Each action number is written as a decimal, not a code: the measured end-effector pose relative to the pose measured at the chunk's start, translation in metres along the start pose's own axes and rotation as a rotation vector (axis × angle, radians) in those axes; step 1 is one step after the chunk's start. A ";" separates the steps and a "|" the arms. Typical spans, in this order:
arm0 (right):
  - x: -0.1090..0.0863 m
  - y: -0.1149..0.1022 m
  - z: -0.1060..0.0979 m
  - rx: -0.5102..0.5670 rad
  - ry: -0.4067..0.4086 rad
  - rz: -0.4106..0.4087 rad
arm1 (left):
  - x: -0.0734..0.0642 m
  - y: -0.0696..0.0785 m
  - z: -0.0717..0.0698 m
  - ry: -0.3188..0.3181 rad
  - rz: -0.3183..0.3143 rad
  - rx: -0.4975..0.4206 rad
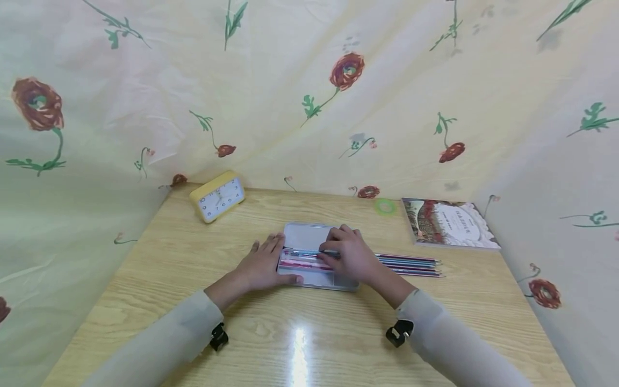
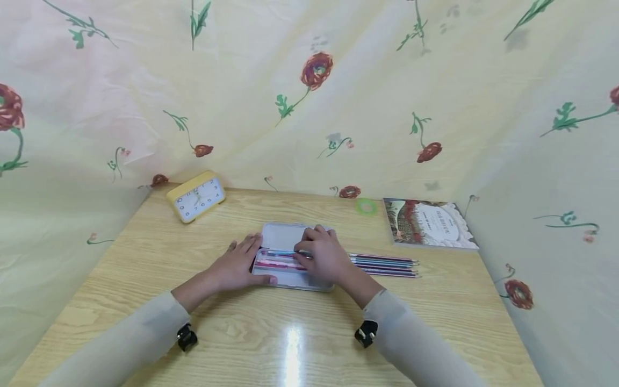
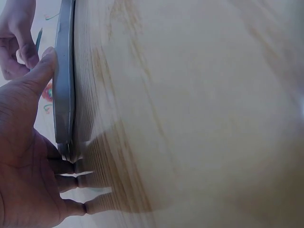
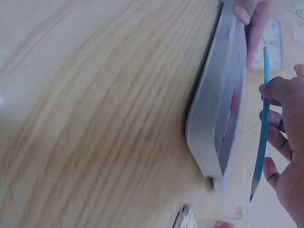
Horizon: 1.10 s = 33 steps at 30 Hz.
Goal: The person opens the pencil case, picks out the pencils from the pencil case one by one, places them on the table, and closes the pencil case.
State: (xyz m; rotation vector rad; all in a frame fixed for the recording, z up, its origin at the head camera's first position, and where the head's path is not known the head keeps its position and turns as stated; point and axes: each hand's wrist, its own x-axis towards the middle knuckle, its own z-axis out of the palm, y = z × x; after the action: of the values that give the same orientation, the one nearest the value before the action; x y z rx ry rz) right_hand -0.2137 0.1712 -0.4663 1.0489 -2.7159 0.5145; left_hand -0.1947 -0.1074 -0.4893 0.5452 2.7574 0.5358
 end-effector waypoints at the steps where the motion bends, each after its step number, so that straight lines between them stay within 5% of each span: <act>1: -0.002 0.002 -0.003 0.008 0.006 0.001 | 0.000 0.000 0.000 0.001 -0.001 -0.001; 12: -0.036 0.032 -0.023 0.001 0.069 0.016 | 0.000 -0.003 0.002 0.006 0.005 -0.008; 24: -0.093 0.080 -0.035 -0.047 0.213 -0.066 | 0.003 -0.004 0.006 0.010 0.006 0.010; 33: -0.130 0.098 -0.041 -0.083 0.194 -0.011 | 0.001 -0.003 0.005 0.011 0.003 0.006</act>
State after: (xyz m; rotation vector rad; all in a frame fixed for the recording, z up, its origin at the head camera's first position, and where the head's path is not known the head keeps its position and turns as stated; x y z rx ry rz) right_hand -0.1833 0.3341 -0.4908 0.9401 -2.5374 0.4707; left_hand -0.1952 -0.1081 -0.4950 0.5500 2.7699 0.5333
